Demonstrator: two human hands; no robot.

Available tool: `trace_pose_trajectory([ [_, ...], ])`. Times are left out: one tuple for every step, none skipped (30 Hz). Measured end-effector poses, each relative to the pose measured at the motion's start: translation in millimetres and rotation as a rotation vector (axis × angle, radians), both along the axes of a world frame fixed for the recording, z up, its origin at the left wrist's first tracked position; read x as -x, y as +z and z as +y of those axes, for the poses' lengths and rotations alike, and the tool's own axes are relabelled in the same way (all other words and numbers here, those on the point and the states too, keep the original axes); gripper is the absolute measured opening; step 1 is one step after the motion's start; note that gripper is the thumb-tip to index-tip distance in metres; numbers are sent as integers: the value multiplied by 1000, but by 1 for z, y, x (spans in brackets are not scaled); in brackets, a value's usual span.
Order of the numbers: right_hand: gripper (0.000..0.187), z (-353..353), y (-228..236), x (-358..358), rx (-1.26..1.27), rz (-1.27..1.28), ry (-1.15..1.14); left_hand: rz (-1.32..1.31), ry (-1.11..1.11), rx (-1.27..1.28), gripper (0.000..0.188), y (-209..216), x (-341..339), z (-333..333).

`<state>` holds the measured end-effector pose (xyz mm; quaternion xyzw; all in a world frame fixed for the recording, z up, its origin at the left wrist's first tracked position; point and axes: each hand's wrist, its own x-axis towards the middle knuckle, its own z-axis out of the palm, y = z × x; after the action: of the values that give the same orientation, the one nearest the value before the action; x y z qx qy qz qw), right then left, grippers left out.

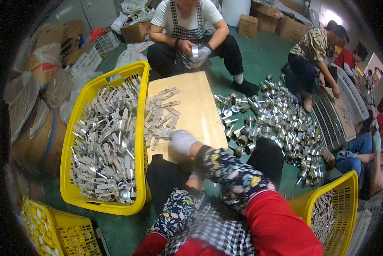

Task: Manually assembling and sorting various metal hardware components into sets.

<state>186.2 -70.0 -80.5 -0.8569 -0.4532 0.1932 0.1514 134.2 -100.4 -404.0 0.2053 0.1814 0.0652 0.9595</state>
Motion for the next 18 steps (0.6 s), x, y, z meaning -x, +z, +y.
trace_pose_trajectory([
  [28, -21, -5, -13, -62, 40, -21, 17, -20, 9, 40, 31, 5, -11],
  [30, -48, -11, -28, -162, 18, -56, 108, -31, -207, 34, 80, 0, -18],
  [31, -75, -15, -39, -263, -4, -81, 195, -33, -427, 27, 131, 1, -26],
  [31, -102, -19, -49, -414, -109, -70, 282, -27, -646, 23, 187, -4, -30],
  [31, -128, -22, -59, -561, -215, -58, 365, -24, -863, 20, 238, 6, -37],
  [32, -142, -13, -64, -594, 65, -202, 405, -176, -800, 33, 214, 7, -27],
  [32, -159, -4, -70, -611, 345, -371, 427, -193, -639, 33, 226, 6, -30],
  [33, -173, 6, -68, -651, 480, -458, 405, -216, -578, 32, 222, 6, -28],
  [34, -183, 13, -65, -688, 617, -544, 386, -234, -517, 32, 217, 7, -26],
  [35, -189, 14, -64, -691, 659, -594, 420, -222, -485, 31, 211, 8, -27],
  [37, -198, 7, -70, -703, 753, -546, 432, -225, -478, 31, 211, 6, -31],
  [36, -203, -3, -70, -706, 778, -577, 417, -237, -477, 31, 211, 5, -36],
  [36, -208, -13, -70, -710, 803, -607, 401, -248, -476, 30, 212, 4, -40],
  [35, -208, -21, -69, -698, 816, -630, 407, -247, -475, 29, 213, 3, -45],
  [34, -207, -30, -69, -687, 828, -653, 416, -249, -471, 29, 212, 3, -48],
  [31, -205, -37, -71, -702, 827, -669, 427, -221, -489, 29, 210, 3, -50],
  [31, -204, -46, -74, -700, 835, -673, 437, -195, -508, 28, 210, 3, -51],
  [29, -201, -54, -78, -664, 847, -663, 445, -198, -508, 28, 211, 3, -53],
])
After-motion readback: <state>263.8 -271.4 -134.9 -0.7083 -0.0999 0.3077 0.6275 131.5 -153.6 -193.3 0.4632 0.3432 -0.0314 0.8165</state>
